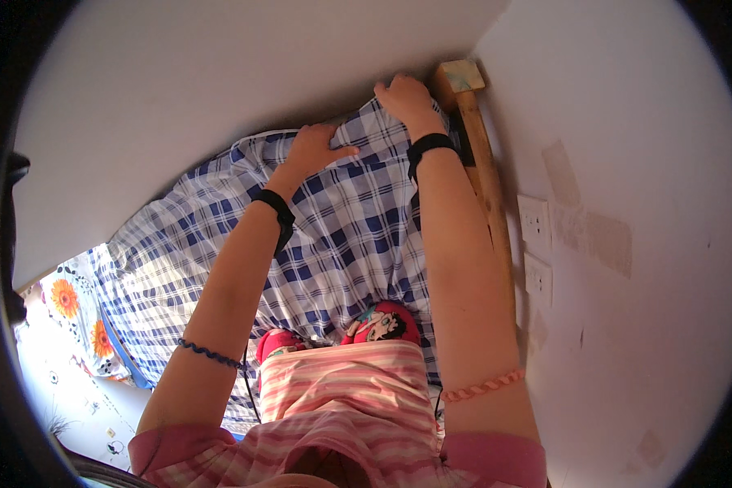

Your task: The person clears a bed by moving a large pink stuffed animal and a blue blanket aside, then spreads a blue and white checkered sheet over the mattress. They smooth the sheet and tuck it under the mattress along the sides and corners.

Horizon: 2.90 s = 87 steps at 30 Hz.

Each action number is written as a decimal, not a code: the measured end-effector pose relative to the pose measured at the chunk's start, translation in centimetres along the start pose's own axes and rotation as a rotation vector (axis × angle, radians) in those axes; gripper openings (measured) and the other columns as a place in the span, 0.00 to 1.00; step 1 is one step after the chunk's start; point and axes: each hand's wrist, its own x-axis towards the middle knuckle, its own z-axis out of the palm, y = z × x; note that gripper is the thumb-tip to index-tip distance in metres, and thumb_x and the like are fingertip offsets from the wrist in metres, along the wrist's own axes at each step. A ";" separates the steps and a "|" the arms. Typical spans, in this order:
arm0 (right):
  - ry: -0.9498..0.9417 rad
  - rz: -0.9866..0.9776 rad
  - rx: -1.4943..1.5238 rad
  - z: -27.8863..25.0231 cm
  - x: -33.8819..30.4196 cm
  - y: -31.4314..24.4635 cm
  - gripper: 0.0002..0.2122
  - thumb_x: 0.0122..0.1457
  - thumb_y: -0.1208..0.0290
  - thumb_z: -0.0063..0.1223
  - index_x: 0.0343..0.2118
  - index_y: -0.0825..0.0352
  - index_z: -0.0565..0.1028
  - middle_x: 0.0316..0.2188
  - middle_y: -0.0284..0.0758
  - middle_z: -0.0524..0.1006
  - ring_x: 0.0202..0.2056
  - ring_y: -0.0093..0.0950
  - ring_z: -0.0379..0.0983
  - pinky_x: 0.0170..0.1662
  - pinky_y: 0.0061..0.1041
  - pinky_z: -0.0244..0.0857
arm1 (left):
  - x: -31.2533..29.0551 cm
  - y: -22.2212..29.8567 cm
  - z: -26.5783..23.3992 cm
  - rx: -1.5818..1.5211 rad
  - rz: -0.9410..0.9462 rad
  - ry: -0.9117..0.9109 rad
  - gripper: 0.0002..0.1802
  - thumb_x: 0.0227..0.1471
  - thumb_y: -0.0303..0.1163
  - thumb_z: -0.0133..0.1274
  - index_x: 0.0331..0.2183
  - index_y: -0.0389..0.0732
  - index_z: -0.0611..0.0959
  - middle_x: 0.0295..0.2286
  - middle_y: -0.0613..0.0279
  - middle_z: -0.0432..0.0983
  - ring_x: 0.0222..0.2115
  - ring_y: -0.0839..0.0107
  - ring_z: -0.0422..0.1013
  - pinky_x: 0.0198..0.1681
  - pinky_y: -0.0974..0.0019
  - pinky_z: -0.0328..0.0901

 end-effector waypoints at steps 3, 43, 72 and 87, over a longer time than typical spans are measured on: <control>0.226 -0.084 0.123 -1.4 -1.4 0.0 0.09 0.52 0.70 0.52 0.30 0.71 0.76 0.35 0.41 0.74 0.42 0.42 0.69 0.45 0.38 0.65 | -0.1 -0.3 0.4 -0.045 0.029 0.113 0.39 0.37 0.66 0.55 0.26 0.32 0.79 0.19 0.49 0.74 0.25 0.52 0.73 0.32 0.57 0.67; -0.679 0.887 0.037 8.4 -33.5 11.8 0.58 0.23 0.46 0.74 0.51 0.82 0.51 0.50 0.60 0.59 0.53 0.54 0.56 0.56 0.44 0.55 | 1.1 6.2 10.5 0.357 0.464 -0.156 0.34 0.56 0.56 0.40 0.60 0.55 0.57 0.62 0.61 0.43 0.63 0.60 0.39 0.64 0.51 0.36; -0.649 0.955 0.049 7.7 -33.1 11.4 0.56 0.22 0.51 0.76 0.53 0.76 0.54 0.54 0.55 0.58 0.55 0.50 0.58 0.55 0.43 0.60 | -36.5 7.9 20.8 0.110 0.028 -0.276 0.33 0.45 0.39 0.47 0.56 0.48 0.64 0.59 0.51 0.50 0.60 0.44 0.45 0.56 0.29 0.37; -0.383 0.536 -0.047 11.8 -36.7 15.0 0.48 0.22 0.41 0.72 0.40 0.83 0.71 0.41 0.54 0.74 0.43 0.39 0.74 0.47 0.29 0.67 | -38.1 7.8 22.7 0.091 0.071 0.014 0.32 0.44 0.40 0.43 0.54 0.53 0.68 0.59 0.59 0.55 0.59 0.55 0.51 0.55 0.35 0.44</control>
